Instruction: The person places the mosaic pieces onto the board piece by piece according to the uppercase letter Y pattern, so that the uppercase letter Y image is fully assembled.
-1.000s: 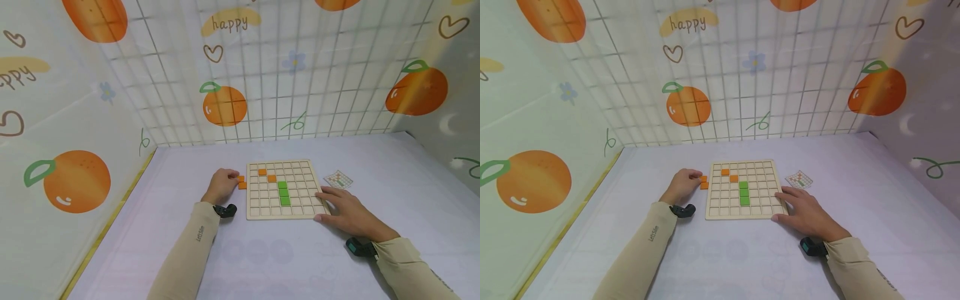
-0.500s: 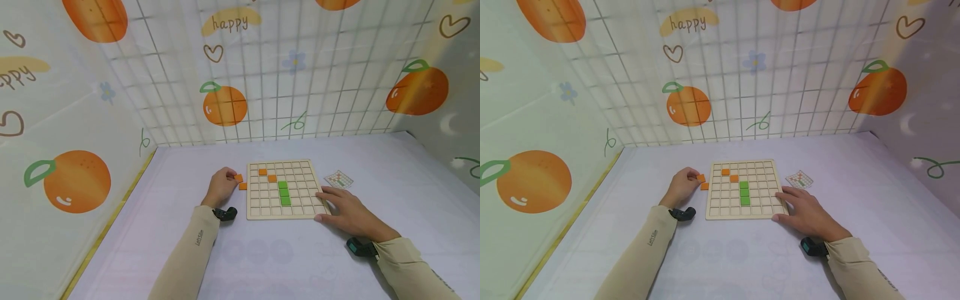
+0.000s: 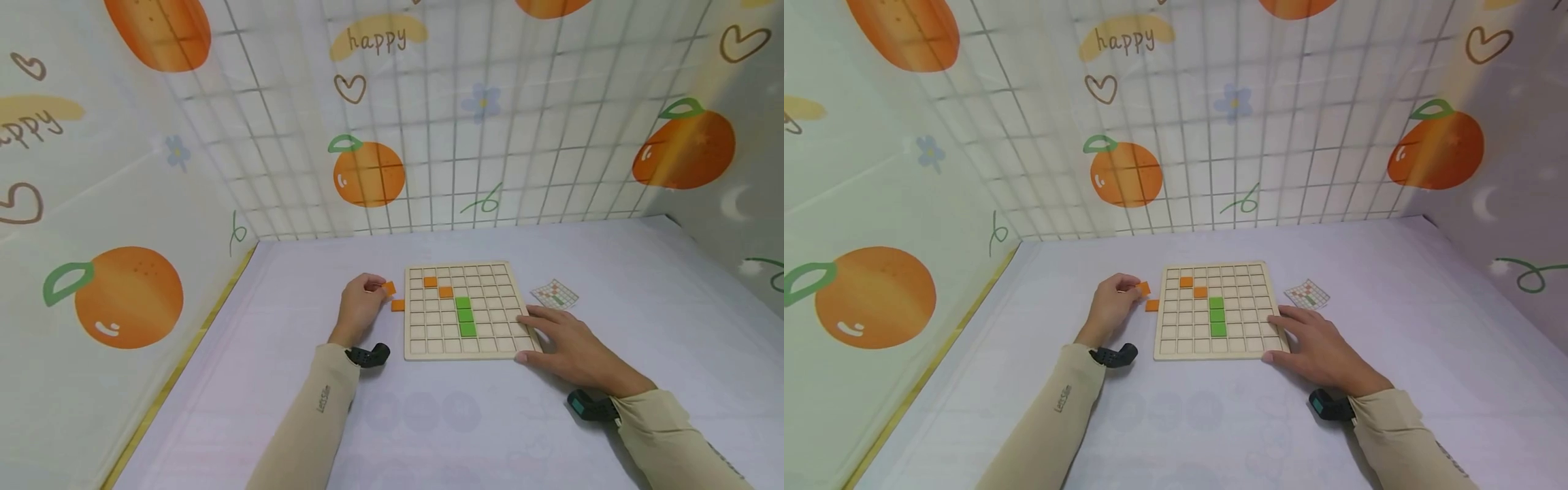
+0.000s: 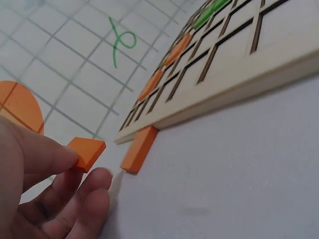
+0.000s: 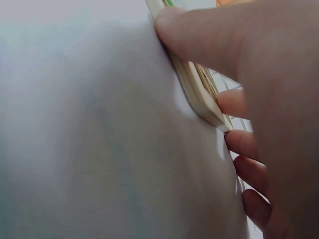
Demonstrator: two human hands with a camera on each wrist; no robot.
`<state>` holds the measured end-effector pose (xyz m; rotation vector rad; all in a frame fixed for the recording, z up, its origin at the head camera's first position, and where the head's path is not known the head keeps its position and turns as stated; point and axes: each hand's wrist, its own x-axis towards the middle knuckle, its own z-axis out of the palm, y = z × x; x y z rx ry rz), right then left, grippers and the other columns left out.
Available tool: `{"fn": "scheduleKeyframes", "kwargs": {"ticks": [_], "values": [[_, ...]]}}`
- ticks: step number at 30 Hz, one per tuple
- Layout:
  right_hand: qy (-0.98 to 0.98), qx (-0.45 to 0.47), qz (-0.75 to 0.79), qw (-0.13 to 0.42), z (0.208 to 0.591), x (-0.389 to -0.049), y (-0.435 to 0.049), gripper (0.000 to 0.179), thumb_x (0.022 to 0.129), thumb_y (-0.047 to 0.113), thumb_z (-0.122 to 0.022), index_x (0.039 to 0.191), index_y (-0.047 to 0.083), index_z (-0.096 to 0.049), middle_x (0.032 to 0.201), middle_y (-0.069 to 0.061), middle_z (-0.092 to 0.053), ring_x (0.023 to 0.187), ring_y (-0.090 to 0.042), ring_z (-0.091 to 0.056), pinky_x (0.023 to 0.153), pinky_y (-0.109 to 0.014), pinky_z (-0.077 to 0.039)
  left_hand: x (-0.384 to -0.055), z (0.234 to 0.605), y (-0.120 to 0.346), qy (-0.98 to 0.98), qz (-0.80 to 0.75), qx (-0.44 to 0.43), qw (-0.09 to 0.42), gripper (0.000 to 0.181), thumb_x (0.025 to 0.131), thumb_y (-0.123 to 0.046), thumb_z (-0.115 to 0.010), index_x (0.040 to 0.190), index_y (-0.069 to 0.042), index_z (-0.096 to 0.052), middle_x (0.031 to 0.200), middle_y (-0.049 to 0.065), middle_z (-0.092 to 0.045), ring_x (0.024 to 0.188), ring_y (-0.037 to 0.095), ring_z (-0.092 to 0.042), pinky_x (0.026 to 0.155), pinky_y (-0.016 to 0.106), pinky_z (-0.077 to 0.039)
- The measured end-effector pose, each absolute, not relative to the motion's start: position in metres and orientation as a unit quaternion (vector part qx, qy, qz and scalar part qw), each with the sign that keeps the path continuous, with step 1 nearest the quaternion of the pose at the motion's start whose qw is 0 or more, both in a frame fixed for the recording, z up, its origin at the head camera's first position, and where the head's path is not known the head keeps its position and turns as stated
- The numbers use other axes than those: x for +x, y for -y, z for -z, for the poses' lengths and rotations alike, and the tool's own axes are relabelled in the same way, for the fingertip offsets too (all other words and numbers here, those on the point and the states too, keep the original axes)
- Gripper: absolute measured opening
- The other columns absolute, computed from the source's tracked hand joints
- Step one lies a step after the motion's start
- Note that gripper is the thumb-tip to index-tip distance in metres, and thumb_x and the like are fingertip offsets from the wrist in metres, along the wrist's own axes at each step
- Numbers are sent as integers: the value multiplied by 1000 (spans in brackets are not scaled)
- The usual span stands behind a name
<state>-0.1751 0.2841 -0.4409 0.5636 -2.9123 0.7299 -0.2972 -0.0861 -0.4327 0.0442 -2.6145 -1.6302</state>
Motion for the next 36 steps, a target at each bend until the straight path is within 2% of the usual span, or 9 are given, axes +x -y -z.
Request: {"fn": "scheduleKeyframes", "kwargs": {"ticks": [5, 10, 21, 29, 36], "values": [[953, 183, -240, 42, 439, -174, -284, 73, 89, 57, -69, 141, 8, -57, 152, -22, -41, 137, -49, -33, 103, -69, -28, -289, 425, 83, 819, 573, 11, 28, 20, 96, -8, -62, 114, -10, -69, 102, 10, -62, 83, 23, -69, 72, 31, -56], [954, 179, -237, 37, 439, -174, -283, 74, 88, 59, -69, 141, 8, -57, 151, -23, -40, 137, -49, -33, 103, -69, -28, -282, 417, 80, 811, 585, 7, 21, 21, 97, -10, -60, 116, -12, -70, 103, 10, -62, 85, 24, -68, 77, 34, -57], [953, 181, -242, 39, 441, -175, -284, 74, 88, 59, -69, 141, 9, -57, 151, -22, -41, 137, -49, -33, 102, -69, -28, -269, 405, 73, 793, 609, -10, 5, 19, 96, -8, -61, 112, -7, -71, 99, 11, -63, 88, 29, -69, 83, 40, -57], [952, 184, -240, 39, 441, -175, -282, 74, 88, 58, -68, 142, 9, -56, 152, -22, -40, 138, -48, -33, 103, -69, -28, -267, 410, 71, 787, 616, -9, -23, 21, 97, -8, -60, 115, -8, -70, 103, 12, -62, 81, 20, -67, 77, 30, -57], [954, 183, -233, 42, 440, -175, -283, 74, 88, 59, -68, 141, 8, -57, 151, -22, -41, 137, -49, -34, 103, -69, -29, -267, 413, 65, 777, 629, -18, -33, 20, 97, -8, -62, 115, -7, -71, 103, 12, -63, 83, 19, -68, 80, 32, -57]]}}
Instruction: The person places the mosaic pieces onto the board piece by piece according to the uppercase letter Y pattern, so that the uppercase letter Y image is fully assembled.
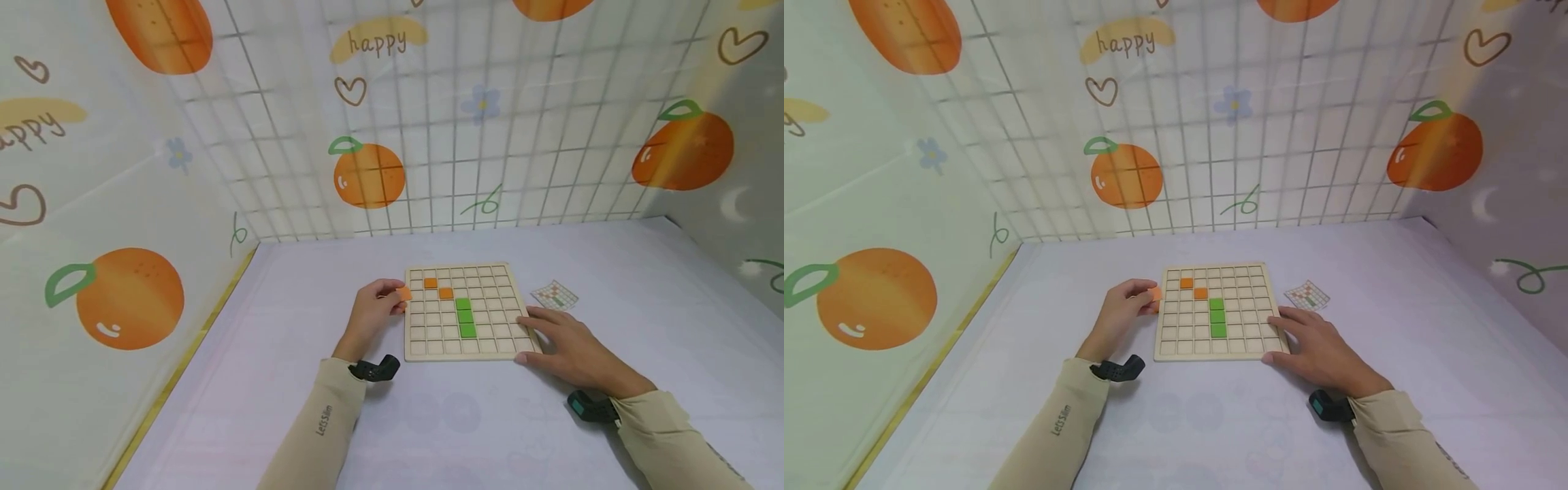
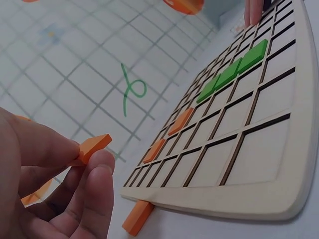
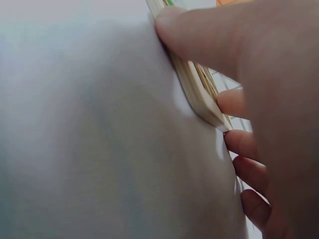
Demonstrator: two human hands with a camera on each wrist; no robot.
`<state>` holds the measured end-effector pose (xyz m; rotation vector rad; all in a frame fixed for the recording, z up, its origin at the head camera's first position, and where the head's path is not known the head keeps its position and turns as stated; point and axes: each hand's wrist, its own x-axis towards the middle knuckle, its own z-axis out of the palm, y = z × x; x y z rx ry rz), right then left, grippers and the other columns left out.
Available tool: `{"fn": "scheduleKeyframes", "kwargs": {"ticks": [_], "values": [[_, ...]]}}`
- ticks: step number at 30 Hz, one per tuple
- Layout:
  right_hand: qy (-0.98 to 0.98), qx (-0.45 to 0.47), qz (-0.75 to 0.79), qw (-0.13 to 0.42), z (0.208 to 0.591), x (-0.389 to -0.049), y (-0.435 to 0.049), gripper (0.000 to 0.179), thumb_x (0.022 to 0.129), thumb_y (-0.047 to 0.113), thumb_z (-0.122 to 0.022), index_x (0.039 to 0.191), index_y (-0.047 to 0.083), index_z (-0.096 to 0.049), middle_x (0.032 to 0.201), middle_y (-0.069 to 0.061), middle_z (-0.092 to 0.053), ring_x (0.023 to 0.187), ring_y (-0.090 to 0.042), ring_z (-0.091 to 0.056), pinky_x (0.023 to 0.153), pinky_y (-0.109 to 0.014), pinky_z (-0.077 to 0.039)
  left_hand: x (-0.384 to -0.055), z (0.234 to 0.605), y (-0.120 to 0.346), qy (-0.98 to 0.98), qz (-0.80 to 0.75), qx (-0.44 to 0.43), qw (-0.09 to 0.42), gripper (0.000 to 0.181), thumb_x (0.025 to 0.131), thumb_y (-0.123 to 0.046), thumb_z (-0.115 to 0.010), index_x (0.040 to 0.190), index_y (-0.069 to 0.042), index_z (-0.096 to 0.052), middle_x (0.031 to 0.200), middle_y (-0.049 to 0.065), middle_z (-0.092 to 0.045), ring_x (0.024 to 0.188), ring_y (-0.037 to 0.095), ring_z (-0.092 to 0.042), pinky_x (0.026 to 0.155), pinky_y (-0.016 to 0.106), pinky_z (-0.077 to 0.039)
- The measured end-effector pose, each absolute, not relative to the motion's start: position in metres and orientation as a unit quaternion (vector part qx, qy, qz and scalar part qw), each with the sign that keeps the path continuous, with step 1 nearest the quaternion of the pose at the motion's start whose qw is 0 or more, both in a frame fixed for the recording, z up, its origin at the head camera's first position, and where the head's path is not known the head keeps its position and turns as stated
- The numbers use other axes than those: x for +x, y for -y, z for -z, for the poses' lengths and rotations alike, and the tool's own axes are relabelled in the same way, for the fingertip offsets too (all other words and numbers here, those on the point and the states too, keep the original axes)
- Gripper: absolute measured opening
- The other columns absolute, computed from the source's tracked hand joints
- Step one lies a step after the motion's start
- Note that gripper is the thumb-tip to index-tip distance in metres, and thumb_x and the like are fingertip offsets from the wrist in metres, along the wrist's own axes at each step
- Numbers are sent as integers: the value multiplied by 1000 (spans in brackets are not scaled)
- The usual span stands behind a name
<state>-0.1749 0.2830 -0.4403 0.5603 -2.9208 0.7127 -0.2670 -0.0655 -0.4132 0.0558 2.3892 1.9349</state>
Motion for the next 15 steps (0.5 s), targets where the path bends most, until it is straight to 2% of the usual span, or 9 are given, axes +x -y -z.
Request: {"fn": "scheduleKeyframes", "kwargs": {"ticks": [15], "values": [[955, 181, -231, 47, 439, -173, -283, 73, 88, 58, -69, 141, 8, -57, 151, -23, -42, 137, -48, -35, 103, -68, -29, -263, 416, 57, -765, -639, 32, 74, 27, 96, -4, -62, 122, -8, -70, 108, 13, -61, 89, 20, -68, 82, 28, -56]]}}
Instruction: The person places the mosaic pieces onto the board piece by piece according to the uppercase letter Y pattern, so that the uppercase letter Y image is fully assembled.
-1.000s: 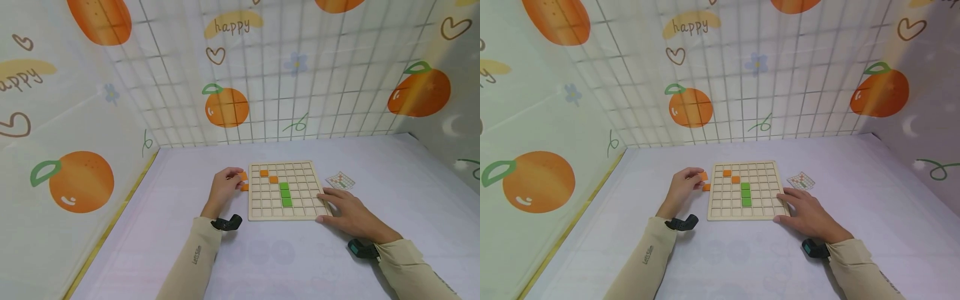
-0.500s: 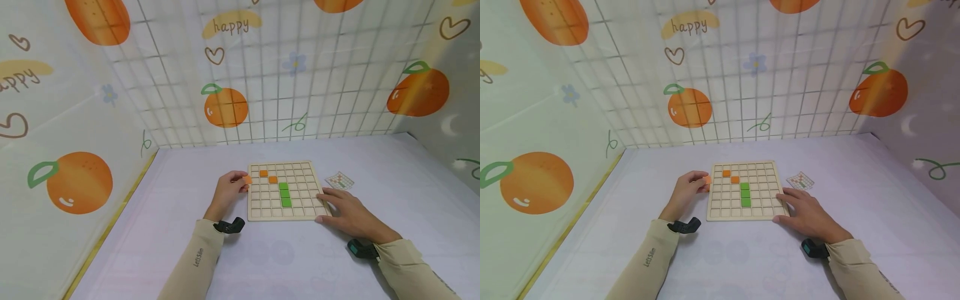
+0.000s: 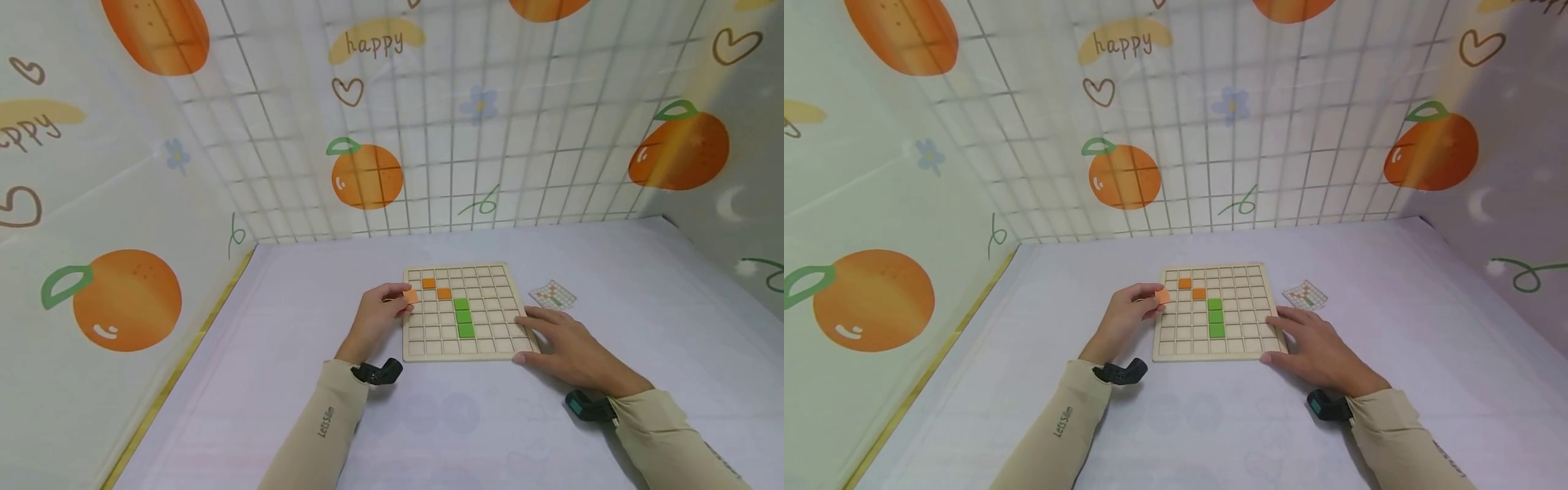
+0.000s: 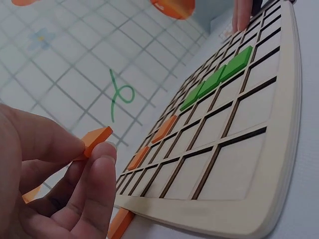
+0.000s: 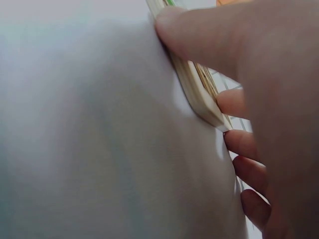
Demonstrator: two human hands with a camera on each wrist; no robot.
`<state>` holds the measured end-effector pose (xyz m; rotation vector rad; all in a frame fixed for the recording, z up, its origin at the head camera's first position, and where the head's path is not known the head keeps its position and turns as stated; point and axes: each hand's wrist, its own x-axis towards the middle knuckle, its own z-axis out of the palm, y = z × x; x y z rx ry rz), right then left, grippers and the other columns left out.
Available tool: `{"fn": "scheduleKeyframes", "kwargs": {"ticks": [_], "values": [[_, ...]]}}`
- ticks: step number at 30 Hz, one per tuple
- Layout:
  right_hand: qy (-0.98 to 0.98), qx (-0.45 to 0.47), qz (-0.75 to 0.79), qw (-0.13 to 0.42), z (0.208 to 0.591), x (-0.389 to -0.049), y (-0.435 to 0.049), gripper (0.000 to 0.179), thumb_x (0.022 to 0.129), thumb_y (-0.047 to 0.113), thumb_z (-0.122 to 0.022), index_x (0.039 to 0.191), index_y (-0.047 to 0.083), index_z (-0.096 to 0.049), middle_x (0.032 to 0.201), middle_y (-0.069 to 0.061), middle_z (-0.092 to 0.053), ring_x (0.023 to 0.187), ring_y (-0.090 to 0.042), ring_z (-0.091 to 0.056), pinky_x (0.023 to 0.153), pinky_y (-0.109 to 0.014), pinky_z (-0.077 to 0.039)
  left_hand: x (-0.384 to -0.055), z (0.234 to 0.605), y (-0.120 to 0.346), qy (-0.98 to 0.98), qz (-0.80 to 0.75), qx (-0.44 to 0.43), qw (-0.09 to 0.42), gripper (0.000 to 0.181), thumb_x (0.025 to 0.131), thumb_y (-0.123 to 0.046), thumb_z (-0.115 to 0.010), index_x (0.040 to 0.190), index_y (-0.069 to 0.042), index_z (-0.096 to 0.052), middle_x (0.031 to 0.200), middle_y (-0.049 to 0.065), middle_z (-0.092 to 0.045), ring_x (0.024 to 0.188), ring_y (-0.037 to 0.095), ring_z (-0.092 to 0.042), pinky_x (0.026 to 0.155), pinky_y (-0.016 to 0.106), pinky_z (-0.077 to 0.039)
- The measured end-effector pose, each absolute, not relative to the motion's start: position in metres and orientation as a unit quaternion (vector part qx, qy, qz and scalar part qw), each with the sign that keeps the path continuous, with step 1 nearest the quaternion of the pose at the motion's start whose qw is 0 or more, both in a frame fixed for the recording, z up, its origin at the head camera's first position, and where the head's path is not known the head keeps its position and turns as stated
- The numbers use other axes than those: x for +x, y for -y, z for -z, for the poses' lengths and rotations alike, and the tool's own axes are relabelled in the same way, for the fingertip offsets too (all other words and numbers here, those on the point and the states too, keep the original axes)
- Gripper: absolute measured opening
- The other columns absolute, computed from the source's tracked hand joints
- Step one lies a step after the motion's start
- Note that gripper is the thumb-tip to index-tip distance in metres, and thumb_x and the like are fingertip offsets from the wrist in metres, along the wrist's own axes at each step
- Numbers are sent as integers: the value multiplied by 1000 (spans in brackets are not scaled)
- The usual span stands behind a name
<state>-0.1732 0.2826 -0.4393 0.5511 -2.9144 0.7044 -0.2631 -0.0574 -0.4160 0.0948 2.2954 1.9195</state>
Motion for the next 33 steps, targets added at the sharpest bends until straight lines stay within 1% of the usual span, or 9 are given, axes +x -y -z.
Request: {"fn": "scheduleKeyframes", "kwargs": {"ticks": [5, 10, 15, 21, 28, 33], "values": [[957, 175, -229, 41, 438, -174, -282, 75, 88, 60, -68, 141, 8, -57, 151, -22, -41, 137, -49, -34, 103, -69, -29, -263, 417, 57, -764, -638, 41, 80, 30, 96, -5, -64, 125, -7, -69, 109, 12, -61, 92, 19, -67, 84, 28, -56], [956, 177, -230, 45, 438, -173, -282, 73, 88, 58, -69, 141, 8, -57, 151, -22, -41, 137, -48, -34, 103, -69, -28, -262, 415, 59, -767, -636, 47, 78, 32, 96, -4, -62, 127, -8, -68, 110, 12, -60, 94, 19, -68, 84, 28, -55], [955, 179, -233, 45, 438, -173, -282, 73, 89, 57, -69, 141, 8, -57, 151, -22, -41, 137, -48, -33, 103, -68, -28, -263, 418, 61, -755, -647, 60, 85, 33, 96, -3, -61, 129, -5, -66, 111, 13, -58, 95, 20, -68, 85, 29, -55], [954, 179, -236, 42, 438, -172, -282, 73, 89, 58, -68, 141, 8, -57, 152, -22, -41, 138, -48, -33, 103, -69, -28, -263, 423, 62, -743, -659, 67, 96, 29, 97, -6, -64, 125, -11, -69, 112, 13, -58, 97, 23, -68, 86, 32, -55], [954, 182, -233, 43, 439, -174, -283, 73, 88, 58, -69, 141, 9, -57, 151, -23, -41, 137, -49, -34, 103, -69, -28, -264, 424, 60, -738, -663, 71, 103, 30, 96, -5, -65, 125, -11, -68, 115, 14, -55, 99, 24, -68, 87, 32, -55], [954, 181, -234, 42, 440, -174, -283, 73, 88, 58, -69, 141, 9, -57, 151, -22, -41, 137, -49, -34, 103, -69, -28, -262, 424, 57, -744, -657, 68, 104, 30, 94, -5, -66, 123, -13, -69, 113, 13, -57, 96, 21, -68, 84, 31, -56]]}}
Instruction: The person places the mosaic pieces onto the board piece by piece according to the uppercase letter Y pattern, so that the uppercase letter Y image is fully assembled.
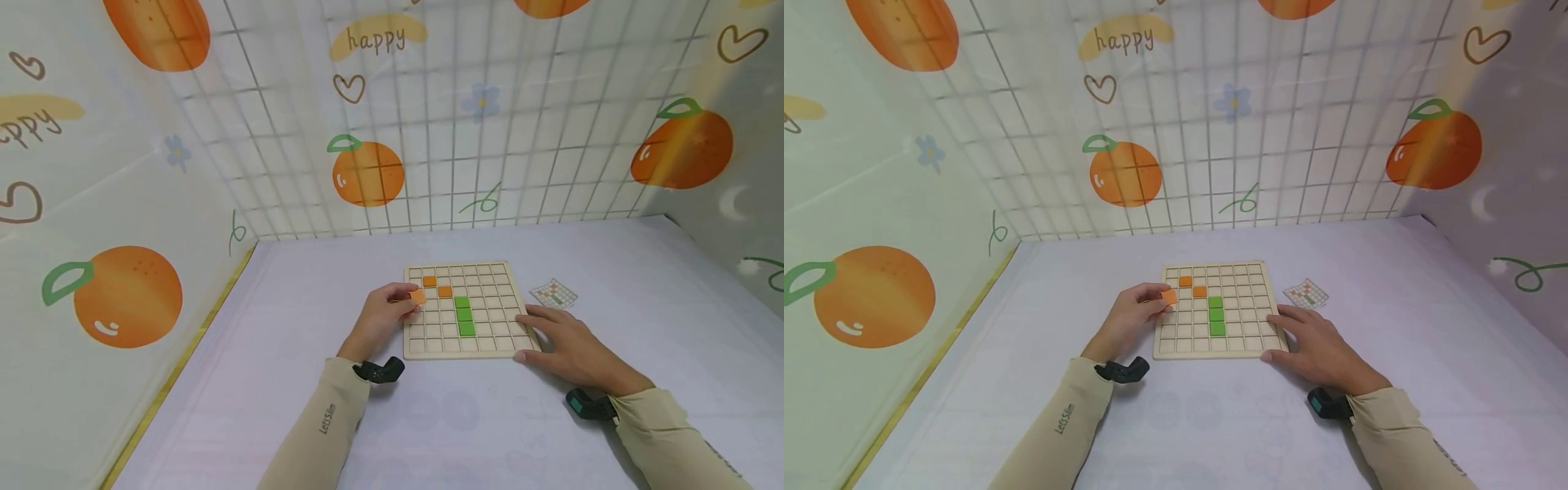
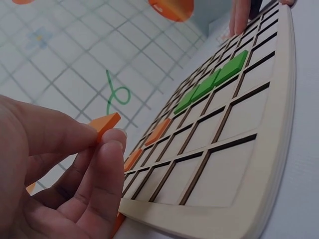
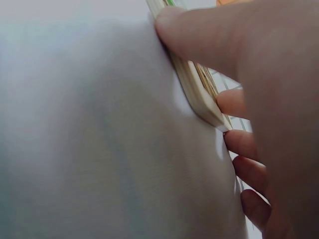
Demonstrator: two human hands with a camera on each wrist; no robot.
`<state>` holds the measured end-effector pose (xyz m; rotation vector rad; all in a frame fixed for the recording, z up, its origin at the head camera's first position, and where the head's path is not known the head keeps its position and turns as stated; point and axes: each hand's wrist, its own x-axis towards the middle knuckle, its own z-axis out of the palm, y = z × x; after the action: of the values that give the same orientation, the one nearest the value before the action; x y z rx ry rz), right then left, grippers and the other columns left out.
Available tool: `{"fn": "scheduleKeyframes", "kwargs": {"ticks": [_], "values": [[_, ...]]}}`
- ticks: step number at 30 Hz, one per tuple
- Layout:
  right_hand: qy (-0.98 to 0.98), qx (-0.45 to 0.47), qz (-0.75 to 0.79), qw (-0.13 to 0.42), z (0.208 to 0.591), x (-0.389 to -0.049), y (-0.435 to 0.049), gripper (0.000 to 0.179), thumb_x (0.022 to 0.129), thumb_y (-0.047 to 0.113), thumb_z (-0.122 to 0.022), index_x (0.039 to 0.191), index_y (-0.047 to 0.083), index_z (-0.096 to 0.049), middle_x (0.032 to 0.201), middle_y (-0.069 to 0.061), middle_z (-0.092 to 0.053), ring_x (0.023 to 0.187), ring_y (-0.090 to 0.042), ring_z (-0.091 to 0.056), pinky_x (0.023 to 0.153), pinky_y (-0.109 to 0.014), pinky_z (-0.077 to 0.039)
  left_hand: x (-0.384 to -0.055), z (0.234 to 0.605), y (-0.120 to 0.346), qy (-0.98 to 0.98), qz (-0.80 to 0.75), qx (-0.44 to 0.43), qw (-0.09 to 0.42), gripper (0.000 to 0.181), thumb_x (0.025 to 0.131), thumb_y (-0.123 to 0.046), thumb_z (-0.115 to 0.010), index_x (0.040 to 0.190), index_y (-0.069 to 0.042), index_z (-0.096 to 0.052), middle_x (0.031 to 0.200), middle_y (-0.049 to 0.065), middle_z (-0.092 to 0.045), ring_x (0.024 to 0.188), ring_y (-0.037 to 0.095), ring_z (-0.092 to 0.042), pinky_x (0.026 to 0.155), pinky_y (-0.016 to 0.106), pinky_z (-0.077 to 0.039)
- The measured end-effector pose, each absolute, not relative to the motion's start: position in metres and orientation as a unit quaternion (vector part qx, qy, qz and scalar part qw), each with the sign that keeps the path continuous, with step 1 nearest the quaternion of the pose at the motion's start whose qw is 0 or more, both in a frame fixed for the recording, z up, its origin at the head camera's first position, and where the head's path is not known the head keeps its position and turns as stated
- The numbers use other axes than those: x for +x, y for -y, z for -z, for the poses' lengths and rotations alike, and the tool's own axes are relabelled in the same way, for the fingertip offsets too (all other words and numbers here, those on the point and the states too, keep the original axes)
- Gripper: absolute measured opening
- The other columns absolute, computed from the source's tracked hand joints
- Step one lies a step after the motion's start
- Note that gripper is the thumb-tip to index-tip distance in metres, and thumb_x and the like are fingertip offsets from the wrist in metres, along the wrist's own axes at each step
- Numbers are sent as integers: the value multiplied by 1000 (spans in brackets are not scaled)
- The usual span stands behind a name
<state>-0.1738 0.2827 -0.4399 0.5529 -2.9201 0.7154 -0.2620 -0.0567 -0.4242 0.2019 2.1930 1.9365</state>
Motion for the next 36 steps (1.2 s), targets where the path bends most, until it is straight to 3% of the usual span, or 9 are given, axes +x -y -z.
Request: {"fn": "scheduleKeyframes", "kwargs": {"ticks": [26, 36], "values": [[953, 177, -241, 38, 438, -173, -281, 74, 88, 58, -69, 141, 9, -57, 152, -22, -41, 137, -48, -34, 103, -68, -29, -251, 429, 34, -735, -659, 76, 142, 26, 92, -3, -67, 116, -13, -72, 106, 11, -59, 87, 20, -69, 76, 26, -56], [954, 180, -237, 39, 439, -174, -282, 75, 88, 58, -69, 141, 8, -57, 151, -23, -41, 137, -49, -33, 103, -68, -28, -250, 428, 24, -761, -627, 98, 132, 26, 92, -3, -68, 115, -16, -73, 103, 8, -62, 85, 16, -69, 78, 27, -57]]}}
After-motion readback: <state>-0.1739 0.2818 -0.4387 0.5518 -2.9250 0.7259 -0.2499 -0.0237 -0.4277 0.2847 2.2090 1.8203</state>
